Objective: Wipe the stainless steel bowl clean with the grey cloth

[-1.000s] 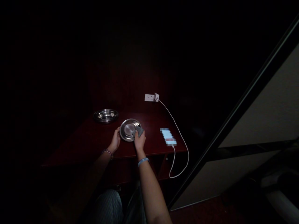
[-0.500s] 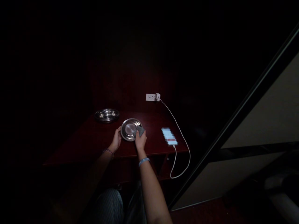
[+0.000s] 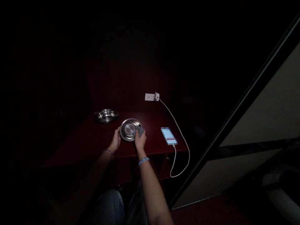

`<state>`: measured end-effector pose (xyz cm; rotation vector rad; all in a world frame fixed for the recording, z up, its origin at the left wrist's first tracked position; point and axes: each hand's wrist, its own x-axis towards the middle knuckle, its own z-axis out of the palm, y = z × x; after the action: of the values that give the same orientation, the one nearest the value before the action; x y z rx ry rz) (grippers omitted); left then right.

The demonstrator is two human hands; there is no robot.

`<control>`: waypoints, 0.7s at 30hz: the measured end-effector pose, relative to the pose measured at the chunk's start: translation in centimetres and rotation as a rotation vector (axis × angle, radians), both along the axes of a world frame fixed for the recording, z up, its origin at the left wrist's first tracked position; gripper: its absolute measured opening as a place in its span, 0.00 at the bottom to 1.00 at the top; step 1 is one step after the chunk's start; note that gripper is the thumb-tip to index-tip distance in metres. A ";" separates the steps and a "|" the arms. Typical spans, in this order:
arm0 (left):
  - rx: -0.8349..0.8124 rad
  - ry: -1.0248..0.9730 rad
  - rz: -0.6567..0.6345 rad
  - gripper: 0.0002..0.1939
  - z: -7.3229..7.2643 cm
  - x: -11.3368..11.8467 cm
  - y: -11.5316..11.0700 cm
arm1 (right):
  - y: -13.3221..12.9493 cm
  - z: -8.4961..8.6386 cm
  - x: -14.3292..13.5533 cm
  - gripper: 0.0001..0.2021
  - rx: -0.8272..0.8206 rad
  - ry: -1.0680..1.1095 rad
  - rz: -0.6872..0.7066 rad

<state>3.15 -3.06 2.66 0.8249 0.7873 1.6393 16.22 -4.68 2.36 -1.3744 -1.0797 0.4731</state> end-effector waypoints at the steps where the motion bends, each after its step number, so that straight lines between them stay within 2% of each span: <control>1: 0.015 0.013 0.001 0.14 -0.1 0.0 0.1 | 0.0 0.0 0.0 0.12 0.002 0.010 0.000; 12: 0.055 0.053 0.003 0.14 -0.3 -0.1 0.2 | 0.0 -0.1 -0.1 0.12 0.011 0.019 -0.002; 21: -0.014 0.022 0.027 0.17 -0.5 -0.1 0.4 | -0.1 0.2 -0.1 0.12 0.015 0.033 0.023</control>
<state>3.09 -2.70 2.19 0.8268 0.8277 1.6493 16.14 -4.78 2.53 -1.3381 -1.0711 0.5012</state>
